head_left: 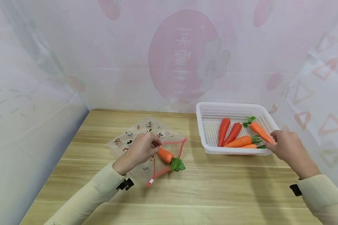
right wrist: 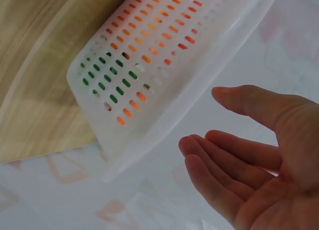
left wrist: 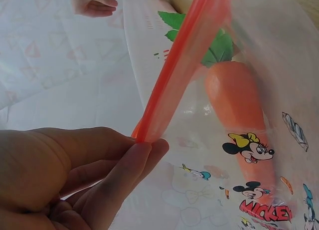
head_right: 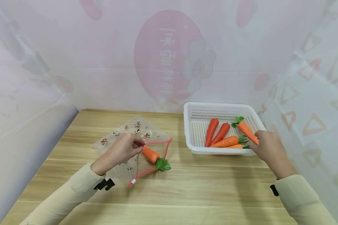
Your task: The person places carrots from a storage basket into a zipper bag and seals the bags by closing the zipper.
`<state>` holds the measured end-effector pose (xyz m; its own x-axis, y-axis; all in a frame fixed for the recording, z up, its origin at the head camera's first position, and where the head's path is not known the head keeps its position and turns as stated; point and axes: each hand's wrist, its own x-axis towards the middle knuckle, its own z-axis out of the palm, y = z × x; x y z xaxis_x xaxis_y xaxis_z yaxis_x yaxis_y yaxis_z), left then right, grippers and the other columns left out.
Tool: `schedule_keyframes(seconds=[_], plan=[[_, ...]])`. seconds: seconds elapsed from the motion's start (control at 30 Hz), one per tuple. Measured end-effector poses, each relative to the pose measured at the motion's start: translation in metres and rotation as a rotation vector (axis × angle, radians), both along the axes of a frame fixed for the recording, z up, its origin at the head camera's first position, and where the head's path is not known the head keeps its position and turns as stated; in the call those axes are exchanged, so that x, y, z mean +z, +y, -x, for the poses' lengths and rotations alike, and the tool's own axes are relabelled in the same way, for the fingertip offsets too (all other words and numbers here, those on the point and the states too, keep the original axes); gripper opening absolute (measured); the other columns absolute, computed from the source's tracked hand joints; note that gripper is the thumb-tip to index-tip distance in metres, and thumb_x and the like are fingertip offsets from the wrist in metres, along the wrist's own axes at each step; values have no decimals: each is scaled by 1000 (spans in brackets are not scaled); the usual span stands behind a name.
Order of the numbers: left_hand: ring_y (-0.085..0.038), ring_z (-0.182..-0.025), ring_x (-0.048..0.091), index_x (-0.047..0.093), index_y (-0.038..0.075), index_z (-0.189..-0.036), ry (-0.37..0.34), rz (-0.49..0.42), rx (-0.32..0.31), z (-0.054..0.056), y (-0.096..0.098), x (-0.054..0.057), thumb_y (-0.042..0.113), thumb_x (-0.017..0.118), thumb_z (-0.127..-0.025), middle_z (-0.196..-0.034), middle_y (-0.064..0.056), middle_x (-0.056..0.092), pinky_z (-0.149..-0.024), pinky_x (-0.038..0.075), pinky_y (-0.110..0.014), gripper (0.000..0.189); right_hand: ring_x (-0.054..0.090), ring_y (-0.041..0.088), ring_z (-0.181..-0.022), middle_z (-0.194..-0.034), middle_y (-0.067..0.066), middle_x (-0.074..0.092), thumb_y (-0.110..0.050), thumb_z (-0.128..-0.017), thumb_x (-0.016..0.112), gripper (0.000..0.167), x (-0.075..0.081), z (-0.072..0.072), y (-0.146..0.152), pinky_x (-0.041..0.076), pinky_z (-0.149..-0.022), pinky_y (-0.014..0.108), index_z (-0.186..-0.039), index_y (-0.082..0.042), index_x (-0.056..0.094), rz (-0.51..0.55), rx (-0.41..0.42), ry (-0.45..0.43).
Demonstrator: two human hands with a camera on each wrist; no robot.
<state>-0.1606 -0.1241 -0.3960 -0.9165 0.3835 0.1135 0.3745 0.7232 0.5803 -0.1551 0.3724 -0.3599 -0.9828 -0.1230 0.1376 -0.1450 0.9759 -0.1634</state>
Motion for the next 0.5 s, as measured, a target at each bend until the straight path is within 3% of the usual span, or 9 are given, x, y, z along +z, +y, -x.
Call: schedule_keyframes(seconds=[0.17,0.37,0.5], plan=[[-16,-86,77,82,4,-96,-3,3,0,1,1,0,-2,74,-91,-96,-8,81,-74,65,-31,11,49,28,-61,-71,19,62,-9,-85,75,27,-5,9,8,37,-53,34,-97,14,67,6,-22,-54],[-16,-86,76,82,4,-96,-2,6,2,1,0,-1,-2,74,-90,-96,-8,81,-75,65,-31,11,59,32,-65,-89,36,68,-8,-86,77,36,-13,24,15,49,-55,40,-105,21,65,-6,-49,-99],[-17,-86,76,82,3,-96,-10,3,1,1,1,-1,-3,74,-90,-97,-8,80,-75,65,-32,11,57,36,-68,-84,32,68,-7,-85,76,32,-20,31,19,49,-56,41,-100,20,66,-14,-69,-96]])
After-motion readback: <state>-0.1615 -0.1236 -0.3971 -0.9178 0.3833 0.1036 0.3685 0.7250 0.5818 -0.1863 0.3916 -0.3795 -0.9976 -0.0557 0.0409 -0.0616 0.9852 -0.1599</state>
